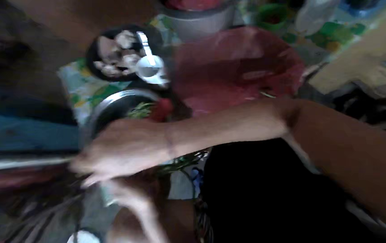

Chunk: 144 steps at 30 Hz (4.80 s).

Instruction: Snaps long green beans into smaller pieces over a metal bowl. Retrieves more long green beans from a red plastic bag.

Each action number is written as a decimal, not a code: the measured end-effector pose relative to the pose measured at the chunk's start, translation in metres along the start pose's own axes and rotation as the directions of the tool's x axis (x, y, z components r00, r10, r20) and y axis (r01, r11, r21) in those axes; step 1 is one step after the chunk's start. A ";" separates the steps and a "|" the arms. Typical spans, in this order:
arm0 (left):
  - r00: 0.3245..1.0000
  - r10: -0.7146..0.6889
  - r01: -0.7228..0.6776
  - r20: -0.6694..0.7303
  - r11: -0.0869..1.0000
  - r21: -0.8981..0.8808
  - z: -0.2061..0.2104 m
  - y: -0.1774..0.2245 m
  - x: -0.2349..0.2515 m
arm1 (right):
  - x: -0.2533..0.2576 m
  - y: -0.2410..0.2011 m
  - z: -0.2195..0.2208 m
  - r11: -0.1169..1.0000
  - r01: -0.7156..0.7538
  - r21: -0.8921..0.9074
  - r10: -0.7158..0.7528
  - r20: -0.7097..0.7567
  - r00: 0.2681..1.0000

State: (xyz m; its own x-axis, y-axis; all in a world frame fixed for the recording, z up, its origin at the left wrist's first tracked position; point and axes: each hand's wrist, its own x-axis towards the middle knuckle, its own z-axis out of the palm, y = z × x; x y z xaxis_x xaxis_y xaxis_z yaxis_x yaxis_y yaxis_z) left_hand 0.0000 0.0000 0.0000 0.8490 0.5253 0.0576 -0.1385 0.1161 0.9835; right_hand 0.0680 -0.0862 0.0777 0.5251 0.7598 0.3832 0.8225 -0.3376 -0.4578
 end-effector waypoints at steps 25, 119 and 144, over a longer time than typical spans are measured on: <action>0.969 -0.039 -0.042 0.244 0.948 0.316 -0.025 0.026 0.049 | -0.027 0.050 0.026 0.997 0.059 0.054 -0.050 -0.161 0.986; 0.972 -0.111 0.055 0.205 0.964 0.260 -0.011 0.002 0.035 | -0.015 0.050 0.052 0.977 -0.134 0.165 0.177 -0.281 0.943; 0.949 0.004 -0.057 0.317 0.986 0.160 -0.017 0.000 0.035 | -0.041 0.071 0.037 0.984 0.051 0.173 -0.030 -0.121 0.992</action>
State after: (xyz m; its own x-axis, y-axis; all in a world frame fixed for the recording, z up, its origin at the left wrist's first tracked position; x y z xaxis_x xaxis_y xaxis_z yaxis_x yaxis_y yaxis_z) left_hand 0.0211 0.0326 -0.0010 0.9662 0.2318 0.1126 -0.1037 -0.0501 0.9933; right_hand 0.0971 -0.1210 -0.0002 0.5226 0.6968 0.4913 0.7979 -0.1967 -0.5698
